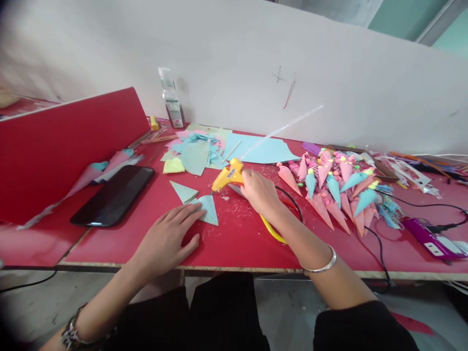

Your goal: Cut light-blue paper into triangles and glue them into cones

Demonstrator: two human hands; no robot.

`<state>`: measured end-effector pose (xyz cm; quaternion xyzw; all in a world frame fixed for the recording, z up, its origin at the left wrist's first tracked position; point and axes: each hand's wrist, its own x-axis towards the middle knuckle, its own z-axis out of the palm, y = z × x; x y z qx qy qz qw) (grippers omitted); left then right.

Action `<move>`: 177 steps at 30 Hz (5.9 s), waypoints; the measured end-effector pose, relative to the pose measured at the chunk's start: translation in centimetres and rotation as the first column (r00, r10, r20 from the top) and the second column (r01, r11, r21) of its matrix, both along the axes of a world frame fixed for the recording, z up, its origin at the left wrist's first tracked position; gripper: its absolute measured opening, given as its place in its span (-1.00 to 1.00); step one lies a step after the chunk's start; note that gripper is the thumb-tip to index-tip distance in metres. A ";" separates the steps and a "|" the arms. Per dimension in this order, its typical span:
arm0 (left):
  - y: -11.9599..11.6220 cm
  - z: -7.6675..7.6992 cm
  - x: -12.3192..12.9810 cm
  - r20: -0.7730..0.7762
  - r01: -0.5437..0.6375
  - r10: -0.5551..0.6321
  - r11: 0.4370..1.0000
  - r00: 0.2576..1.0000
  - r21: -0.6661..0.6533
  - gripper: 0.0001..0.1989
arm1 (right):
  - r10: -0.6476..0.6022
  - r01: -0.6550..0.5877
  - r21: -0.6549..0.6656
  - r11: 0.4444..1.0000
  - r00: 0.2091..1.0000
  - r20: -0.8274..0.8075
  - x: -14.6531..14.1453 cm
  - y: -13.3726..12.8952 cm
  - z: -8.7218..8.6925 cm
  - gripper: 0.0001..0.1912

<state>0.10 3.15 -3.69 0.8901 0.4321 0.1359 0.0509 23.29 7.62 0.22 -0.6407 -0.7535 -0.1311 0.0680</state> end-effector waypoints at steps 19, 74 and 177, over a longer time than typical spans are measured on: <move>2.2 0.6 -0.2 -0.044 -0.237 0.240 0.969 0.970 0.063 -0.56 | -0.029 0.049 0.057 0.997 0.947 -0.319 6.7 2.3 -1.4 -0.89; 8.9 1.8 6.5 0.819 0.450 0.121 0.786 0.561 -0.424 -0.76 | -0.183 -0.674 -0.142 0.725 0.011 -0.983 2.6 0.0 -2.0 -0.71; 8.5 3.0 5.8 0.792 0.291 0.269 0.826 0.547 -0.482 -0.76 | -0.175 -0.353 -0.142 0.925 -0.063 -0.983 0.7 -0.7 -1.3 -0.81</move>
